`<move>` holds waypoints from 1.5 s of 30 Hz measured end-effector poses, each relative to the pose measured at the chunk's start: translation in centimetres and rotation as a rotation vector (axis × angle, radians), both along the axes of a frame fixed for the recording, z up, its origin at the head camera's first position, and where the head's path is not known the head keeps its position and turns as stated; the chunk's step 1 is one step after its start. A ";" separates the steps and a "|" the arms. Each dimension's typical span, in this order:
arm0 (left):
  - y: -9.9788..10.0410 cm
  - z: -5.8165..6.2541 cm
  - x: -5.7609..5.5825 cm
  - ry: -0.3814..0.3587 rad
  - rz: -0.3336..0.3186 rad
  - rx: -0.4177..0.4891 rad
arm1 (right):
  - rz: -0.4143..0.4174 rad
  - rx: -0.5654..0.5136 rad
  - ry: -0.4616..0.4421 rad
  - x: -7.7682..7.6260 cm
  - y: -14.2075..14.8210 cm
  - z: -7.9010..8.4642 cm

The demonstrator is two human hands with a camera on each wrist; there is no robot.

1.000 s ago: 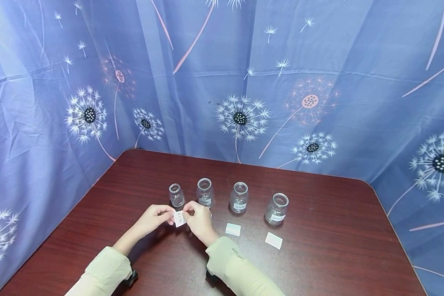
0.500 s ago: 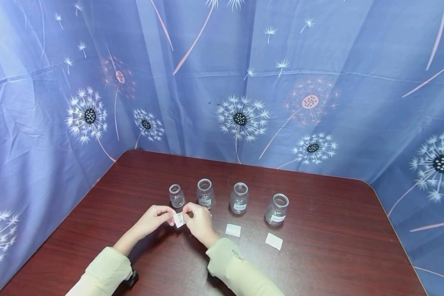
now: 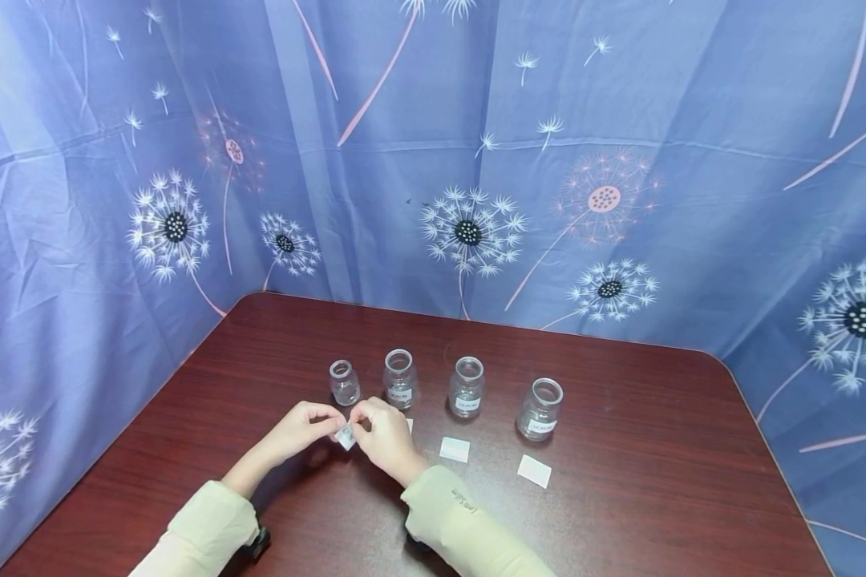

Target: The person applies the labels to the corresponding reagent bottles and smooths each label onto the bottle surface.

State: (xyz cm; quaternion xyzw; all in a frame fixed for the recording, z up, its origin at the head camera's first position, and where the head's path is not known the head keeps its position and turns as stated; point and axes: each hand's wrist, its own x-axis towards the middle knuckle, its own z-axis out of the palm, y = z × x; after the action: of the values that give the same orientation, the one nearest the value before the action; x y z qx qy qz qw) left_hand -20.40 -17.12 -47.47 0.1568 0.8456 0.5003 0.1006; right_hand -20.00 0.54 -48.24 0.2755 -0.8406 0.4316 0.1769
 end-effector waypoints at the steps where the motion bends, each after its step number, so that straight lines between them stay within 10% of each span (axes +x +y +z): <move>1: 0.0 0.0 0.0 -0.007 -0.002 0.007 | 0.004 0.002 -0.002 0.0 0.0 0.0; 20: 0.7 2.5 1.4 -0.014 -0.008 0.025 | 0.055 -0.026 -0.037 0.2 0.1 -0.2; 29: 0.2 0.0 0.2 0.014 -0.018 0.028 | 0.054 -0.063 -0.124 0.0 0.2 -0.2; 40: 0.6 0.5 0.4 0.080 0.001 -0.014 | 0.049 -0.124 -0.126 -0.3 0.6 -0.5; 45: 0.4 -0.5 -0.2 0.103 0.067 -0.083 | 0.080 -0.207 -0.267 -0.4 0.8 -0.5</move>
State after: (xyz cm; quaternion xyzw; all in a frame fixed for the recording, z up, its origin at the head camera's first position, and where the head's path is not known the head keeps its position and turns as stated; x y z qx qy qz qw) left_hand -20.63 -16.72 -47.98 0.1500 0.8743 0.4592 0.0465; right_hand -20.39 1.35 -48.77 0.2293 -0.7959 0.5554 0.0736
